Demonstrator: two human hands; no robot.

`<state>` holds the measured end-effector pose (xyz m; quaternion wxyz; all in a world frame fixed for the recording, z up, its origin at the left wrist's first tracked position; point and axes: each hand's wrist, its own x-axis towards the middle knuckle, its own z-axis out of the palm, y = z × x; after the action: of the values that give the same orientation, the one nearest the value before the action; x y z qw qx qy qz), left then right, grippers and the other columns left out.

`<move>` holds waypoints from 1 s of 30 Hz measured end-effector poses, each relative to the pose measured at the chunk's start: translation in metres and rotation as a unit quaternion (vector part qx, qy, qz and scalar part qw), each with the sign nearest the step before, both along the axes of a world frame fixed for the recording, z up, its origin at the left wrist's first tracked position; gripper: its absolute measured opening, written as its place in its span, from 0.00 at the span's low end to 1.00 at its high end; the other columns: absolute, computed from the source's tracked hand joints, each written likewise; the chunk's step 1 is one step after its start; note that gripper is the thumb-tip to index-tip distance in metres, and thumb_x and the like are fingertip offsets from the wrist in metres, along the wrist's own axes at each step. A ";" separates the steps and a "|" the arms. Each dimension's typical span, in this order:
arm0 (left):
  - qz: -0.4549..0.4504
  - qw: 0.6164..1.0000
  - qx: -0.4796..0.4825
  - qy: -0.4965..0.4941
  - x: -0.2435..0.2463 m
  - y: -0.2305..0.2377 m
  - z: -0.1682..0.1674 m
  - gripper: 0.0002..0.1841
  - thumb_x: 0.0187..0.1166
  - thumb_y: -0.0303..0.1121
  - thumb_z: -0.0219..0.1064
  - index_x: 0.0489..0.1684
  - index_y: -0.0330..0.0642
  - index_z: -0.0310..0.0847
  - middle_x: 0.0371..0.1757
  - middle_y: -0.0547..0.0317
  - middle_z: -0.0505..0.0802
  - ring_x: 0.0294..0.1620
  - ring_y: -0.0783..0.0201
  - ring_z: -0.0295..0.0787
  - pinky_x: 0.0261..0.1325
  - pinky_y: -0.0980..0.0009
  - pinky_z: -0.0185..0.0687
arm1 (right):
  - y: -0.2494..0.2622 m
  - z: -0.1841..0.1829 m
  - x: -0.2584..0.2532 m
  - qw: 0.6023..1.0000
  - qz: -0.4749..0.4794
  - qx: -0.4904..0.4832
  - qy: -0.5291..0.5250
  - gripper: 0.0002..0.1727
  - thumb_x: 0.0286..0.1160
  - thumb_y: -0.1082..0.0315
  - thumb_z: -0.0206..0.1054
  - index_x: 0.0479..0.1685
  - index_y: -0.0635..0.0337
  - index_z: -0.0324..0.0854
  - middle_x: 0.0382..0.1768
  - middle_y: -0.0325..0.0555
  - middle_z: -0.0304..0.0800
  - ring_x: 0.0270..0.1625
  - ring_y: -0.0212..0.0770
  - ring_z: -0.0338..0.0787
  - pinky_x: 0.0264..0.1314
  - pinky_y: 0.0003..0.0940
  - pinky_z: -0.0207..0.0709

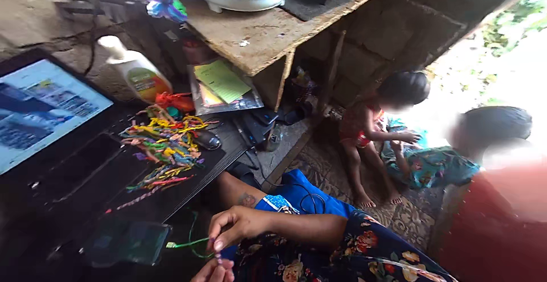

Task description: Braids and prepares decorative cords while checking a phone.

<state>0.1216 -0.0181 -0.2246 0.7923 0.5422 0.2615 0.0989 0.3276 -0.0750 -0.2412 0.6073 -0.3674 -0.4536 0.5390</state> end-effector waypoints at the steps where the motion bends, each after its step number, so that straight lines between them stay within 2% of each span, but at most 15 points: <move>1: -0.011 1.000 -0.019 -0.007 0.000 -0.002 -0.001 0.12 0.87 0.37 0.60 0.44 0.61 0.93 0.37 0.78 0.96 0.38 0.82 0.91 0.49 0.82 0.86 | 0.000 -0.004 0.000 1.000 0.013 0.008 0.023 0.04 0.71 0.76 0.67 0.33 0.70 0.84 0.44 0.42 0.86 0.51 0.28 0.84 0.56 0.27 0.76; 4: -0.026 0.998 -0.044 -0.044 0.002 -0.010 -0.011 0.09 0.82 0.47 0.66 0.42 0.63 0.94 0.36 0.77 0.95 0.37 0.82 0.90 0.48 0.82 0.86 | -0.001 -0.014 -0.003 0.994 0.050 0.014 0.094 0.04 0.73 0.70 0.67 0.31 0.52 0.80 0.40 0.27 0.86 0.47 0.22 0.84 0.50 0.24 0.77; 6: 0.023 0.998 -0.012 -0.050 0.007 -0.017 -0.018 0.05 0.78 0.45 0.71 0.37 0.62 0.92 0.33 0.79 0.93 0.35 0.84 0.88 0.44 0.84 0.83 | -0.004 -0.011 -0.005 0.995 0.005 -0.018 0.095 0.05 0.73 0.70 0.68 0.31 0.49 0.81 0.40 0.25 0.86 0.45 0.21 0.84 0.49 0.23 0.78; 8: 0.124 0.979 0.160 0.000 0.016 -0.026 -0.021 0.05 0.75 0.37 0.72 0.31 0.51 0.86 0.29 0.75 0.89 0.31 0.84 0.84 0.39 0.86 0.80 | -0.005 -0.006 -0.010 0.991 -0.111 -0.073 0.030 0.06 0.71 0.72 0.70 0.28 0.56 0.81 0.38 0.31 0.85 0.43 0.22 0.84 0.48 0.22 0.80; 10: 0.164 0.907 0.379 0.081 0.021 -0.026 -0.024 0.11 0.73 0.36 0.72 0.29 0.37 0.86 0.29 0.60 0.89 0.34 0.76 0.85 0.43 0.81 0.81 | -0.003 -0.010 -0.015 0.975 -0.186 -0.115 -0.033 0.07 0.70 0.71 0.72 0.27 0.60 0.81 0.37 0.36 0.85 0.41 0.24 0.84 0.48 0.23 0.80; 11: 0.160 0.895 0.405 0.100 0.022 -0.025 -0.024 0.12 0.74 0.38 0.71 0.29 0.36 0.87 0.30 0.59 0.90 0.34 0.75 0.86 0.43 0.80 0.82 | -0.002 -0.012 -0.015 0.973 -0.187 -0.129 -0.034 0.07 0.72 0.71 0.71 0.28 0.60 0.80 0.35 0.35 0.85 0.39 0.24 0.85 0.46 0.23 0.81; 13: 0.133 0.937 0.307 0.095 0.021 -0.020 -0.017 0.12 0.80 0.37 0.68 0.35 0.36 0.87 0.31 0.65 0.89 0.34 0.81 0.84 0.44 0.83 0.81 | -0.002 -0.013 -0.009 0.978 -0.145 -0.150 0.003 0.05 0.76 0.70 0.67 0.33 0.57 0.80 0.30 0.31 0.88 0.35 0.24 0.87 0.44 0.26 0.83; 16: 0.096 0.990 0.101 0.033 0.018 -0.016 -0.012 0.08 0.84 0.32 0.62 0.40 0.41 0.85 0.32 0.75 0.89 0.35 0.83 0.86 0.47 0.81 0.83 | -0.006 -0.014 0.002 0.988 -0.077 -0.122 0.045 0.03 0.76 0.66 0.67 0.37 0.49 0.86 0.35 0.27 0.91 0.39 0.25 0.89 0.49 0.28 0.85; 18: 0.072 0.997 0.035 -0.003 0.015 -0.015 -0.010 0.09 0.86 0.30 0.58 0.42 0.43 0.86 0.34 0.77 0.91 0.37 0.83 0.87 0.49 0.80 0.84 | -0.009 -0.016 0.009 0.995 -0.057 -0.079 0.035 0.04 0.73 0.57 0.74 0.36 0.44 0.91 0.39 0.23 0.91 0.41 0.21 0.89 0.48 0.24 0.86; 20: 0.044 0.999 0.004 -0.025 0.014 -0.014 -0.009 0.11 0.87 0.30 0.56 0.43 0.43 0.87 0.36 0.77 0.91 0.38 0.83 0.86 0.49 0.81 0.83 | -0.010 -0.018 0.015 0.999 -0.029 -0.041 0.015 0.09 0.72 0.49 0.75 0.37 0.41 0.93 0.42 0.21 0.91 0.45 0.19 0.87 0.51 0.20 0.83; 23: 0.020 0.998 -0.028 -0.052 0.014 -0.015 -0.010 0.11 0.86 0.29 0.56 0.42 0.44 0.87 0.36 0.78 0.91 0.38 0.83 0.86 0.49 0.82 0.82 | -0.009 -0.018 0.017 0.999 0.013 -0.009 0.037 0.08 0.75 0.51 0.74 0.39 0.40 0.93 0.44 0.22 0.91 0.48 0.20 0.87 0.51 0.19 0.83; 25: 0.031 0.997 -0.024 -0.073 0.014 -0.016 -0.015 0.08 0.85 0.29 0.60 0.39 0.46 0.85 0.34 0.79 0.90 0.37 0.84 0.85 0.47 0.83 0.82 | -0.008 -0.016 0.014 0.998 0.009 -0.004 0.058 0.06 0.76 0.55 0.74 0.40 0.42 0.92 0.44 0.23 0.90 0.48 0.21 0.87 0.52 0.20 0.82; 27: 0.075 0.993 0.050 -0.073 0.015 -0.019 -0.020 0.05 0.81 0.30 0.66 0.34 0.46 0.83 0.31 0.79 0.87 0.33 0.86 0.81 0.41 0.84 0.78 | -0.007 -0.014 0.007 0.997 -0.046 -0.019 0.056 0.04 0.75 0.58 0.75 0.38 0.44 0.92 0.41 0.25 0.89 0.45 0.21 0.87 0.49 0.20 0.84; 28: 0.104 0.985 0.124 -0.056 0.016 -0.020 -0.020 0.05 0.79 0.30 0.68 0.32 0.43 0.82 0.31 0.75 0.85 0.33 0.85 0.80 0.41 0.85 0.76 | -0.006 -0.013 0.004 0.995 -0.080 -0.030 0.047 0.02 0.74 0.62 0.74 0.36 0.45 0.90 0.39 0.26 0.89 0.43 0.22 0.87 0.48 0.21 0.83; 30: 0.151 0.939 0.309 0.001 0.018 -0.022 -0.022 0.10 0.76 0.32 0.72 0.29 0.34 0.84 0.31 0.58 0.87 0.38 0.74 0.82 0.46 0.80 0.78 | -0.005 -0.011 -0.005 0.987 -0.147 -0.064 0.009 0.06 0.74 0.70 0.70 0.30 0.48 0.84 0.34 0.27 0.85 0.39 0.22 0.85 0.46 0.20 0.81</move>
<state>0.1391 -0.0398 -0.2464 0.5611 0.7147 0.2977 0.2928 0.3231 -0.0796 -0.2520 0.6593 -0.4634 -0.3540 0.4746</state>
